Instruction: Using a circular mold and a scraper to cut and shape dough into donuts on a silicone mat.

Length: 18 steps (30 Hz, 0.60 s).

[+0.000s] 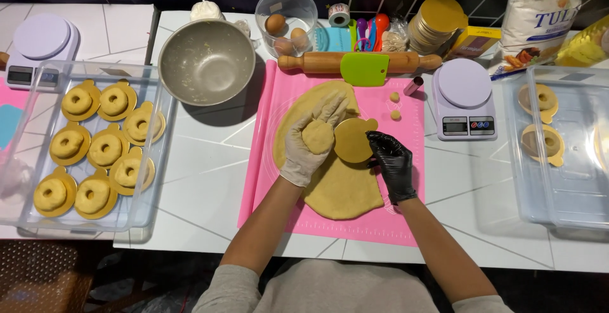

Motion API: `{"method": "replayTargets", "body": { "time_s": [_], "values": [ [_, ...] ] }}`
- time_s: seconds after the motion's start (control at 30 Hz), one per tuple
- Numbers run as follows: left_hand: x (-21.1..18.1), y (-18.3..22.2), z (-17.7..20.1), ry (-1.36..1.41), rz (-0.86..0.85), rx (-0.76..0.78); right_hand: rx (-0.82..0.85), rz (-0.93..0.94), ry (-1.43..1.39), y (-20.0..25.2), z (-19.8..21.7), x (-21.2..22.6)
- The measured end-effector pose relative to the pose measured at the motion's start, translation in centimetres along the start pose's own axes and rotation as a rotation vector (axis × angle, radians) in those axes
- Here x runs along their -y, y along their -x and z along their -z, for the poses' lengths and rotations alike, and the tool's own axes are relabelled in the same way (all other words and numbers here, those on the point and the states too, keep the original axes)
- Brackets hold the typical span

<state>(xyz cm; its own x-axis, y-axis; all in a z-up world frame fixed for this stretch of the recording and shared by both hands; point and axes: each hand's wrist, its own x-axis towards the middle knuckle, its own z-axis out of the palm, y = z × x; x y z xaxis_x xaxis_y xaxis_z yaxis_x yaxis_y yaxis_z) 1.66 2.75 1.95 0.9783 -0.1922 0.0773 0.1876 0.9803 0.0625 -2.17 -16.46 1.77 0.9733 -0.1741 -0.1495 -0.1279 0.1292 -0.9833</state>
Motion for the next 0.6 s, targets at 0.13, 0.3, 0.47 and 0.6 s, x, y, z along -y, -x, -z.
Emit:
{"method": "replayTargets", "body": {
  "time_s": [0.13, 0.3, 0.47, 0.6],
  "values": [
    [0.6, 0.0, -2.5, -0.09, 0.011, -0.115, -0.01, -0.048, -0.015, -0.3, 0.2, -0.7],
    [1.1, 0.0, -5.7, -0.179, 0.01, -0.231, 0.003, -0.078, -0.038, -0.5, 0.5, -1.5],
    [1.3, 0.4, -8.8, -0.297, 0.011, -0.381, -0.027, -0.048, -0.01, -0.5, 0.4, -1.6],
    [1.3, 0.5, -10.3, -0.357, 0.013, -0.458, 0.074, -0.077, -0.066, -1.0, 1.3, -1.5]
  ]
}}
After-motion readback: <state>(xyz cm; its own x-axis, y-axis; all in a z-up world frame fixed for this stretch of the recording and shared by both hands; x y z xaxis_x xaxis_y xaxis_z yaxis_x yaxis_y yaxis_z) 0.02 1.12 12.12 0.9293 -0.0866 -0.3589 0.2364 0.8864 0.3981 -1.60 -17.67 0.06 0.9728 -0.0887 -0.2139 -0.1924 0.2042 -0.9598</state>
